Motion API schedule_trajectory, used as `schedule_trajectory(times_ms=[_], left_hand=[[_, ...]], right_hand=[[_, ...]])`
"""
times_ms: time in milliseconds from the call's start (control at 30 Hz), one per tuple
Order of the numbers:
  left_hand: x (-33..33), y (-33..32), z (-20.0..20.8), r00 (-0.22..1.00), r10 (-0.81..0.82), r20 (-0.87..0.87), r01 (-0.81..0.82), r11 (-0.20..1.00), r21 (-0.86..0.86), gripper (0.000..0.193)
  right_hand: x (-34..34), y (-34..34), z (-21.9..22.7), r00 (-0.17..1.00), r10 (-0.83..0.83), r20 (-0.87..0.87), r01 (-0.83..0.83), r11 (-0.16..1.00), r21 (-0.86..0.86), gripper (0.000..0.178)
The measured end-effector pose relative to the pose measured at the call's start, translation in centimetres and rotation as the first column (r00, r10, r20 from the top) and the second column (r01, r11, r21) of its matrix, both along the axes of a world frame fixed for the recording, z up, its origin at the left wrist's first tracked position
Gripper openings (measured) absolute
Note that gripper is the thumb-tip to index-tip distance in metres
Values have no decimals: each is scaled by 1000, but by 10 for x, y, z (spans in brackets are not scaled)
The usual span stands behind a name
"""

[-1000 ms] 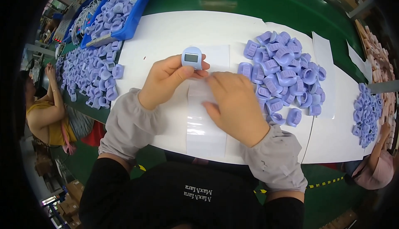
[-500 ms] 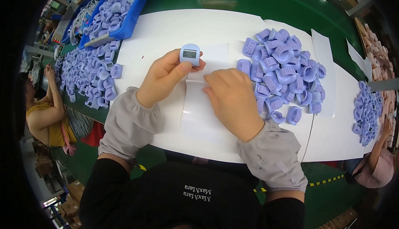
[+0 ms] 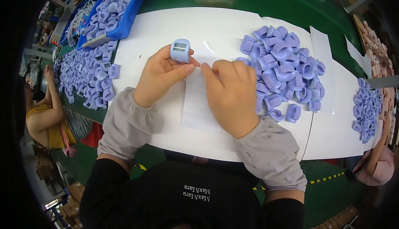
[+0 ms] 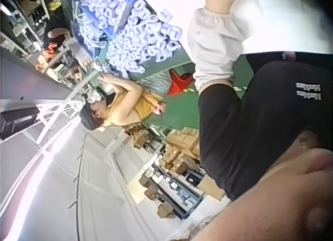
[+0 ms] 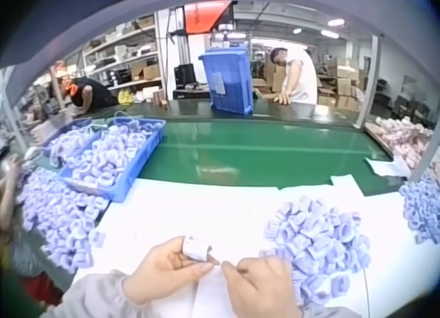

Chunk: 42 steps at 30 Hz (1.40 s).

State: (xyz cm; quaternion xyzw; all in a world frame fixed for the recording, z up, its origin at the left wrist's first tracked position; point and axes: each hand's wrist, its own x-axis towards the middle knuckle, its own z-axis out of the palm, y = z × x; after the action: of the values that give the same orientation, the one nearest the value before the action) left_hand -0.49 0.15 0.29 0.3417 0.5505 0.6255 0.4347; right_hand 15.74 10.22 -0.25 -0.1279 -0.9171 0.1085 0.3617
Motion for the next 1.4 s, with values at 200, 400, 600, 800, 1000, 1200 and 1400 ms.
schedule_trajectory(times_ms=[200,400,600,800,1000,1200,1400], left_hand=[[1,-1,2,1000,-21,4,22,997,-69,33],[-1,-4,1,994,-102,-39,100,995,-29,32],[-5,-6,0,990,-114,-87,109,992,-65,30],[1,-5,-3,828,-253,-500,294,956,3,24],[4,-3,-4,776,-175,-606,282,956,85,30],[5,-5,-5,778,-181,-602,274,959,66,31],[5,-5,-4,791,-191,-581,272,961,55,32]], right_hand=[[-2,-1,-10,996,47,-75,-48,999,-15,28],[-2,-1,-1,996,66,-67,-91,848,-521,14],[10,14,12,965,251,-80,-218,586,-780,10],[8,15,10,911,220,-349,-408,348,-844,8],[8,13,7,907,228,-354,-416,343,-842,8],[7,11,8,897,208,-389,-438,317,-841,7],[6,11,7,898,207,-389,-438,329,-837,7]])
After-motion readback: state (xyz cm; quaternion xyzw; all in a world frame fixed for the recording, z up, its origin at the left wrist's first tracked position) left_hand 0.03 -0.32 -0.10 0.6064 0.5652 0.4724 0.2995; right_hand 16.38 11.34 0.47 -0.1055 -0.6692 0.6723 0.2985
